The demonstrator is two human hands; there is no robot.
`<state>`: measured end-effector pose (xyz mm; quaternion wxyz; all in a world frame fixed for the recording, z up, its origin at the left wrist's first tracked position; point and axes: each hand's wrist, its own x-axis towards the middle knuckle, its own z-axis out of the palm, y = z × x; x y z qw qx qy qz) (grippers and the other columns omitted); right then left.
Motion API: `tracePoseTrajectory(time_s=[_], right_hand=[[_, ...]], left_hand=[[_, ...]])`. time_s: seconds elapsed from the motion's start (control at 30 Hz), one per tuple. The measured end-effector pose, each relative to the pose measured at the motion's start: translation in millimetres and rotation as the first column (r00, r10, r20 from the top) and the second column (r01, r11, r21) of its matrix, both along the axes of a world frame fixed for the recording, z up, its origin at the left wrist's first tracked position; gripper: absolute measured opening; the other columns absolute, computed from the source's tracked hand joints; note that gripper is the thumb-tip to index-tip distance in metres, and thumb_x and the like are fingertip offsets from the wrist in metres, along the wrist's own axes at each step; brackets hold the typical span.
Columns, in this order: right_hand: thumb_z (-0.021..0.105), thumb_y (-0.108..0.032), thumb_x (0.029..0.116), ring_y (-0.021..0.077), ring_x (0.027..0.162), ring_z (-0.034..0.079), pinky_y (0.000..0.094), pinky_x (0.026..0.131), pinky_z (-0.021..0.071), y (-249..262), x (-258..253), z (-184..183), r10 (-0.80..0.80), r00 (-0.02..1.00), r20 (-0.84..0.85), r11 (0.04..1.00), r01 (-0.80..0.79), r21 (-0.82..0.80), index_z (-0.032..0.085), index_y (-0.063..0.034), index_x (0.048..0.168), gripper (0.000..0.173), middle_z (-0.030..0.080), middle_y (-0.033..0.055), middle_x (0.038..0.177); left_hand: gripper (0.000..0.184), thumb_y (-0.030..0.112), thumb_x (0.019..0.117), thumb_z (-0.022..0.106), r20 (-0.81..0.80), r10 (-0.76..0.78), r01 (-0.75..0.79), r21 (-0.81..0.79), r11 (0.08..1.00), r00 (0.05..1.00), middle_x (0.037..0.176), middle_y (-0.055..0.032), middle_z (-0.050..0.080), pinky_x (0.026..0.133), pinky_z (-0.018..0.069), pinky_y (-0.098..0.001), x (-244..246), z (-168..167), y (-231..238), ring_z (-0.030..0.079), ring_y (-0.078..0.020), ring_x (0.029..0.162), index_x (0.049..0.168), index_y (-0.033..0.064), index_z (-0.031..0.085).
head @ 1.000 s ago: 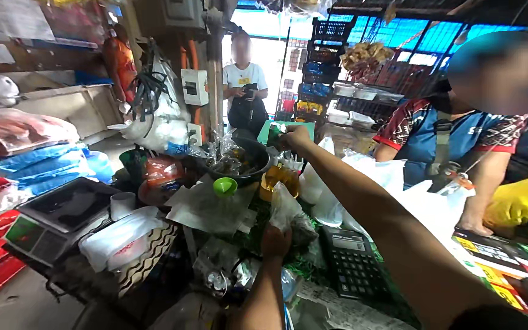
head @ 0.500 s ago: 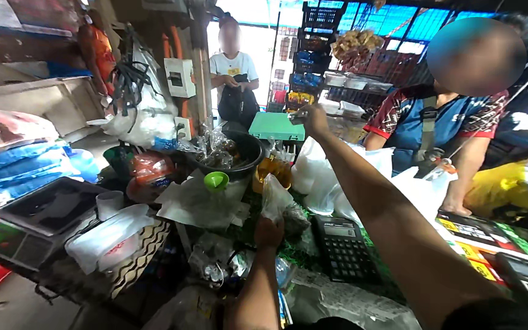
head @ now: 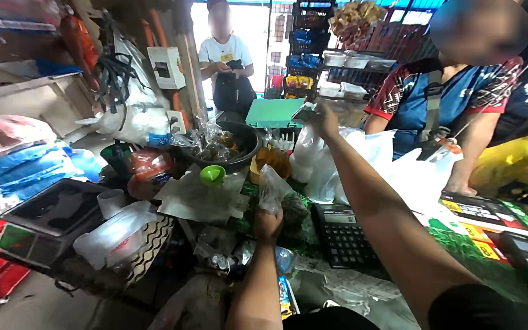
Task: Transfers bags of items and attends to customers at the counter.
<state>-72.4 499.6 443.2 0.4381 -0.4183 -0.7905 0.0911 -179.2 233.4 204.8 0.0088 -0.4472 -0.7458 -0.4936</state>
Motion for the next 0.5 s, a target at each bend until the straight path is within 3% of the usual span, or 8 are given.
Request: tracePoseTrajectory(time_s=[0.23, 0.5], right_hand=[[0.064, -0.018, 0.0997, 0.0354, 0.115, 0.067, 0.0553, 0.104, 0.0509, 7.3, -2.5, -5.3, -0.011, 0.999, -0.043, 1.0, 0.01, -0.009, 0.064, -0.0016, 0.128, 0.033, 0.069, 0.0208, 0.123], [0.068, -0.013, 0.0966, 0.0337, 0.124, 0.064, 0.0527, 0.109, 0.0494, 3.8, -2.7, -11.0, -0.008, 0.994, -0.105, 0.999, 0.012, 0.038, 0.066, -0.0029, 0.131, 0.036, 0.068, 0.0198, 0.13]], left_hand=[[0.043, 0.033, 0.0948, 0.067, -0.027, 0.011, -0.011, 0.024, 1.0, 1.0, 0.11, -0.0231, 0.073, 0.092, 0.0573, -0.0527, 0.3, -4.1, 4.6, 0.072, -0.035, 0.104, 0.115, -0.005, 0.071], [0.052, 0.031, 0.096, 0.068, -0.061, 0.006, -0.004, 0.038, 0.999, 0.998, 0.113, -0.0331, 0.069, 0.092, 0.0547, -0.0602, 2.6, -2.9, 4.9, 0.07, -0.0462, 0.105, 0.122, -0.0133, 0.064]])
